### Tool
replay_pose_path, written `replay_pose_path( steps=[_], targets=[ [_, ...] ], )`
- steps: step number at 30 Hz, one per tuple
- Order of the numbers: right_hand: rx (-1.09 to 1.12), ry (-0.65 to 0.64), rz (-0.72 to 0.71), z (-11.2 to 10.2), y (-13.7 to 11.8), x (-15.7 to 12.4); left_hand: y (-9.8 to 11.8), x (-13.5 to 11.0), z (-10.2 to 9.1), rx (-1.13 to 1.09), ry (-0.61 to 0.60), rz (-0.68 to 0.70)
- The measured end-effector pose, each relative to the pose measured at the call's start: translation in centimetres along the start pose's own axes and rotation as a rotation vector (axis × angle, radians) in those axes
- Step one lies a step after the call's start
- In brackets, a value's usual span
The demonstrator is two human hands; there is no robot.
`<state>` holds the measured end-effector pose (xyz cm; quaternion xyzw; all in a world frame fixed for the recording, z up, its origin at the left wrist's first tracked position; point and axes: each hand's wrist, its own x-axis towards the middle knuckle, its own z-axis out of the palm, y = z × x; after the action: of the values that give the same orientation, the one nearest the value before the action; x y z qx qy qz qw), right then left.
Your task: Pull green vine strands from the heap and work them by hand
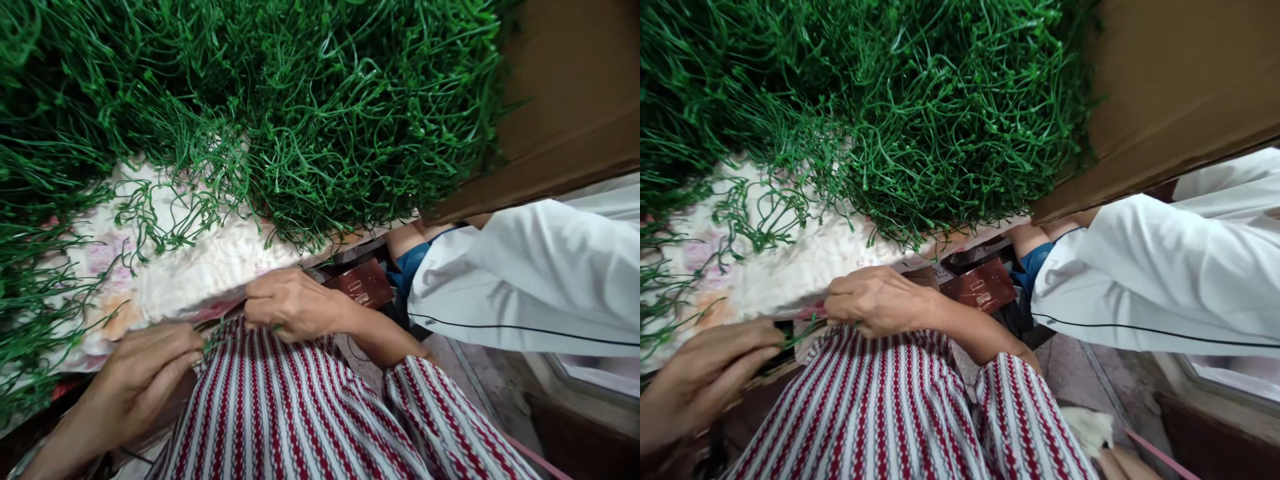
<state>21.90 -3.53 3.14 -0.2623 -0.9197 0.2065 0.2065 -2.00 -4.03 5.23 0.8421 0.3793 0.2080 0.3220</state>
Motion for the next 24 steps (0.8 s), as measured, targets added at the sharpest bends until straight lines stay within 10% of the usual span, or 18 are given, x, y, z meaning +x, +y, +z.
replay_pose_path(
  steps=[6, 11, 24],
  targets=[
    [0.289, 0.415, 0.221, 0.6, 0.6, 0.4, 0.1, 1.7, 2.4, -0.645, 0.202, -0.436],
    [0.344, 0.399, 0.190, 1.6, 0.2, 1.4, 0.2, 3.3, 4.1, -1.080, 0.274, -0.445],
    [0.312, 0.249, 0.252, 2.4, 0.1, 1.7, -0.9, 2.2, 4.8, -0.928, 0.317, -0.428]
  ],
)
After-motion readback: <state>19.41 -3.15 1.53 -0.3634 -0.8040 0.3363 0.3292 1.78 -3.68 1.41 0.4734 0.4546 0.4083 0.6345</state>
